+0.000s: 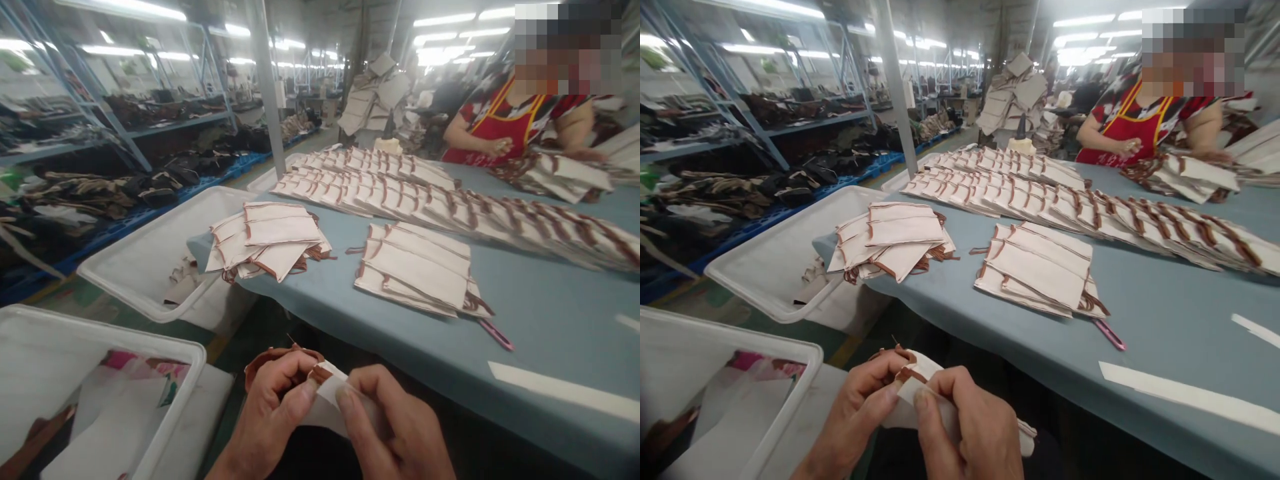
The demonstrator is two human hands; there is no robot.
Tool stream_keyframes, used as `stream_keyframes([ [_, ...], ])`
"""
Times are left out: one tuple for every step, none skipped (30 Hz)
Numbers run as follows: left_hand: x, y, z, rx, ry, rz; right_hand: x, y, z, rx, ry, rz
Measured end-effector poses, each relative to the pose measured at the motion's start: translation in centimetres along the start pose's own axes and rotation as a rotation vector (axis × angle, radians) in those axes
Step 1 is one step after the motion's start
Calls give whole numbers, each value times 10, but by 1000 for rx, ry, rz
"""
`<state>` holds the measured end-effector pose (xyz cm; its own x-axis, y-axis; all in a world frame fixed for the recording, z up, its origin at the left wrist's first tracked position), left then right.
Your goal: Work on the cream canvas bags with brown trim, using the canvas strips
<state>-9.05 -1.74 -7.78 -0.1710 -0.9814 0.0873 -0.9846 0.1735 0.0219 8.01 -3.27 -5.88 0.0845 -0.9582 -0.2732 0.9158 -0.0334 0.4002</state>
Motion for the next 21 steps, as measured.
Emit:
stream_keyframes([
  [-1, -2, -2, 19, 4, 4, -1, 0, 0, 9, 3, -4],
  [-3, -3, -3, 34, 6, 7, -3, -1, -1, 21, 9, -16],
  [-4, -4, -4, 44, 10, 12, -3, 0, -3, 32, 20, -30],
  [-5, -5, -4, 51, 14, 19, -4, 0, -5, 39, 36, -45],
  [-6, -6, -4, 58, 19, 25, -5, 0, -6, 42, 55, -60],
  [-7, -6, -3, 65, 29, 24, -6, 0, -8, 40, 75, -75],
  [-8, -6, -2, 74, 40, 19, -8, -1, -9, 36, 94, -90],
  [-8, -6, 0, 83, 50, 8, -9, -2, -11, 29, 112, -104],
  [-9, -6, 1, 94, 55, -7, -11, -4, -12, 19, 127, -115],
  [-9, -5, 3, 108, 55, -22, -13, -7, -13, 6, 135, -122],
  [-8, -4, 5, 123, 52, -37, -15, -10, -14, -10, 134, -124],
  [-8, -3, 6, 138, 46, -49, -17, -13, -15, -29, 126, -121],
  [-7, -2, 8, 150, 38, -60, -18, -17, -16, -47, 114, -119],
  [-6, -1, 9, 159, 30, -74, -19, -20, -16, -64, 103, -119],
  [-5, 1, 11, 164, 23, -89, -20, -23, -17, -76, 97, -123],
  [-4, 2, 12, 167, 17, -103, -21, -25, -17, -85, 98, -130],
  [-3, 4, 14, 169, 14, -109, -22, -27, -17, -92, 104, -138],
  [-2, 5, 15, 173, 13, -113, -22, -29, -17, -98, 115, -147],
  [-1, 6, 16, 179, 14, -113, -23, -30, -16, -104, 128, -156],
  [-1, 6, 16, 184, 14, -107, -23, -31, -16, -108, 142, -166],
  [-1, 6, 16, 190, 14, -100, -24, -32, -15, -108, 152, -176],
])
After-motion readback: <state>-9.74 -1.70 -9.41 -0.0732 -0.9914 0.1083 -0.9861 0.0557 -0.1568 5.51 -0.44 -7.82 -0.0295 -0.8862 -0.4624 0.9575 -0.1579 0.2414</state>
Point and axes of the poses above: each hand's wrist, its own x-axis away from the middle knuckle, its own y-axis out of the back of the hand, z = x × y, the point moved 1 cm from there along -x, towards the middle knuckle, and after that the axes turned 3 degrees about -x, right-handed, at the moved point
